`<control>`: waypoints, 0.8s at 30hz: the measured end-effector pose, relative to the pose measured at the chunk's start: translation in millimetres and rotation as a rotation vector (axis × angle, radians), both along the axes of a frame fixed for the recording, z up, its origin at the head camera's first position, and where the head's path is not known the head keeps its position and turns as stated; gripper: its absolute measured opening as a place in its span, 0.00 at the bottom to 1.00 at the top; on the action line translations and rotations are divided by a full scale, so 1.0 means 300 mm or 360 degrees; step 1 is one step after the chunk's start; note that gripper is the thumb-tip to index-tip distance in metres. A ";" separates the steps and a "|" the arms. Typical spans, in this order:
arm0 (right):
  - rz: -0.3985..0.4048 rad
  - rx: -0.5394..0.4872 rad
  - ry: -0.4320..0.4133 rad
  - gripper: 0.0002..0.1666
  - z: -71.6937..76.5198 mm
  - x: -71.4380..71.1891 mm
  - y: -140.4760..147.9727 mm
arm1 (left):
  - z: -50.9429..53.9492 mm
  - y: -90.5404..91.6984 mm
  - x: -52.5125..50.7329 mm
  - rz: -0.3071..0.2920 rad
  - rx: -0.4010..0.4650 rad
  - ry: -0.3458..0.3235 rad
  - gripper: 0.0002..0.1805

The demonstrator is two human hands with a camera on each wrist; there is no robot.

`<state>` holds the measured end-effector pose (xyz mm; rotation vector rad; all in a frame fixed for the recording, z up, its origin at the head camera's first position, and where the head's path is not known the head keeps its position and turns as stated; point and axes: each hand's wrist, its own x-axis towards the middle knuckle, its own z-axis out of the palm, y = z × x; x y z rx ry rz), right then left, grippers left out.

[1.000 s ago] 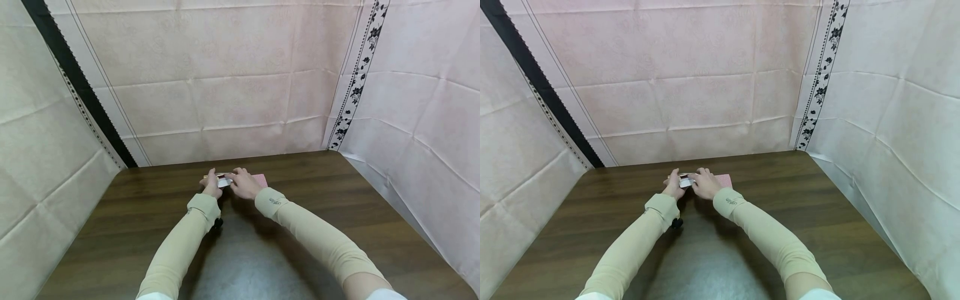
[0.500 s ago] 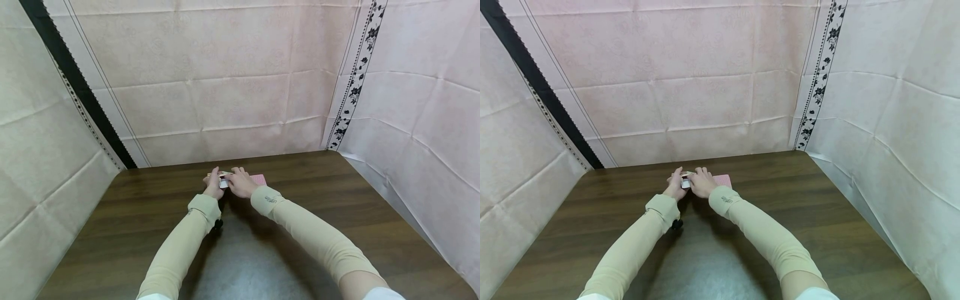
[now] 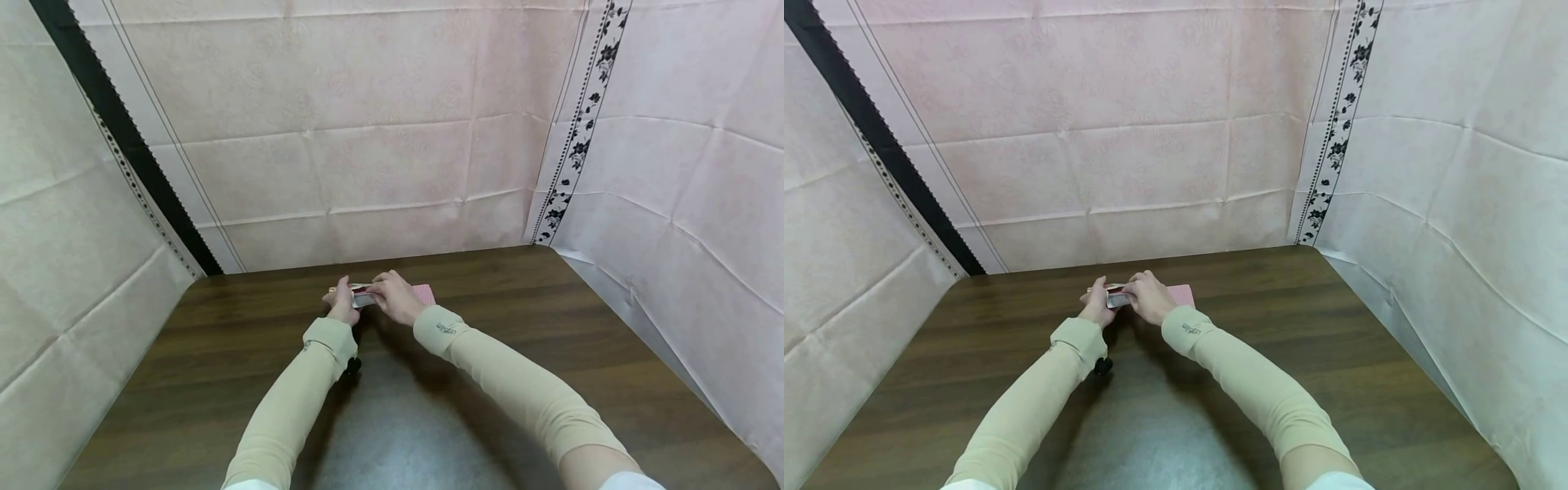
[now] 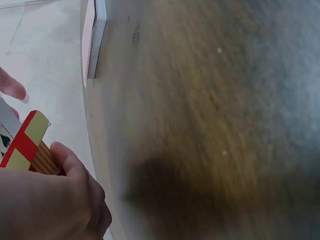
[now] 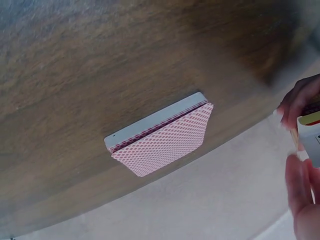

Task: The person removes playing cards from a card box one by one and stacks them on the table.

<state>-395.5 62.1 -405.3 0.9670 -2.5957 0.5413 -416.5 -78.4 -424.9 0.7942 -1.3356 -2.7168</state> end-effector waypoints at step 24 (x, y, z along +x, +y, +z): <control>-0.0133 0.0022 -0.0529 0.21 0.029 0.028 -0.027 | 0.001 -0.005 0.000 0.0104 -0.0087 -0.0015 0.49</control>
